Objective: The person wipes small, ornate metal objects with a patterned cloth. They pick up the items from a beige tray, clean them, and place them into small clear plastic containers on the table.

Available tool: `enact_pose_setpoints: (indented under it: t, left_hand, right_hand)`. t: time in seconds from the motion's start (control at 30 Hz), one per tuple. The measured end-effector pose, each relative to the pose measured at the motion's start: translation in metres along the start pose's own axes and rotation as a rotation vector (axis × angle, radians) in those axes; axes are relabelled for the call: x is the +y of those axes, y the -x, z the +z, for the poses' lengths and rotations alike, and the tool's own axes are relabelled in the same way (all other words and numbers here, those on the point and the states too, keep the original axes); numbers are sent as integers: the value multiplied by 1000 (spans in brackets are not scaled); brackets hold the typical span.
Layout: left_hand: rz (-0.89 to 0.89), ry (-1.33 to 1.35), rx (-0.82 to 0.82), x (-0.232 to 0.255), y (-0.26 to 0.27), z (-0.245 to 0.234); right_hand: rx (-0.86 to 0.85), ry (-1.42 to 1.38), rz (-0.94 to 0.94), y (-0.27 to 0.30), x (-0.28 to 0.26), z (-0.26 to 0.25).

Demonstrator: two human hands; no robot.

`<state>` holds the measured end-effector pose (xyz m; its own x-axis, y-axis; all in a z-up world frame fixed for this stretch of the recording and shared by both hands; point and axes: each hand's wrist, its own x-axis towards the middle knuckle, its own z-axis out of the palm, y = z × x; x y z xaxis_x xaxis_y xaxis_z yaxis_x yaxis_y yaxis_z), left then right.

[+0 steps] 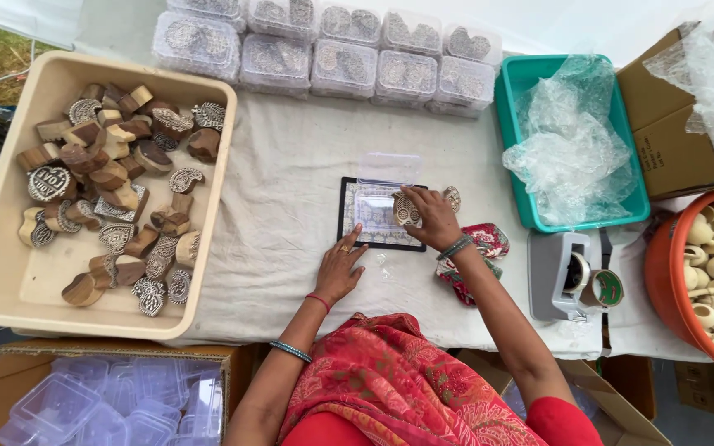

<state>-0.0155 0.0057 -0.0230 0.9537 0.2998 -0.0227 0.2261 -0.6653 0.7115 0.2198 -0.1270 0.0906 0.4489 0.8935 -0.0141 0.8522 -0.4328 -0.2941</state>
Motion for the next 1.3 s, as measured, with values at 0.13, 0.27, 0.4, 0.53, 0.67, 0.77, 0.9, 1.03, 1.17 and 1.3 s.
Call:
enact_pose_setpoints:
  t: [0.13,0.27,0.4,0.53,0.67,0.77,0.9,1.03,1.17,1.3]
  left_hand:
    - [-8,17,-16,5,-1,-7]
    - [6,6,13,3,0,-4]
    - [24,17,2,0,-1,-5]
    - [19,26,-10,3,0,-8]
    - [19,26,-12,5,0,-11]
    - [13,17,-29,6,0,-12]
    - [-18,4,-62,6,0,-13]
    - [-10,13,-69,5,0,-13]
    - [3,9,-74,3,0,-13]
    - [16,-3,-64,0,-1,-11]
  right_hand:
    - [-61,11,-7,-17,-12,19]
    - [-63,36,-50,-28,-30,28]
    - [-80,62,-6,-30,-28,34]
    - [-109,61,71,-24,-13,33]
    - [-133,56,117,-21,3,43]
    - [-102,49,159,-16,23,60]
    - [-2,33,127,-10,27,59]
    - [30,39,97,-8,10,52]
    - [6,79,138,-6,0,57]
    - [127,-3,115,2,23,68]
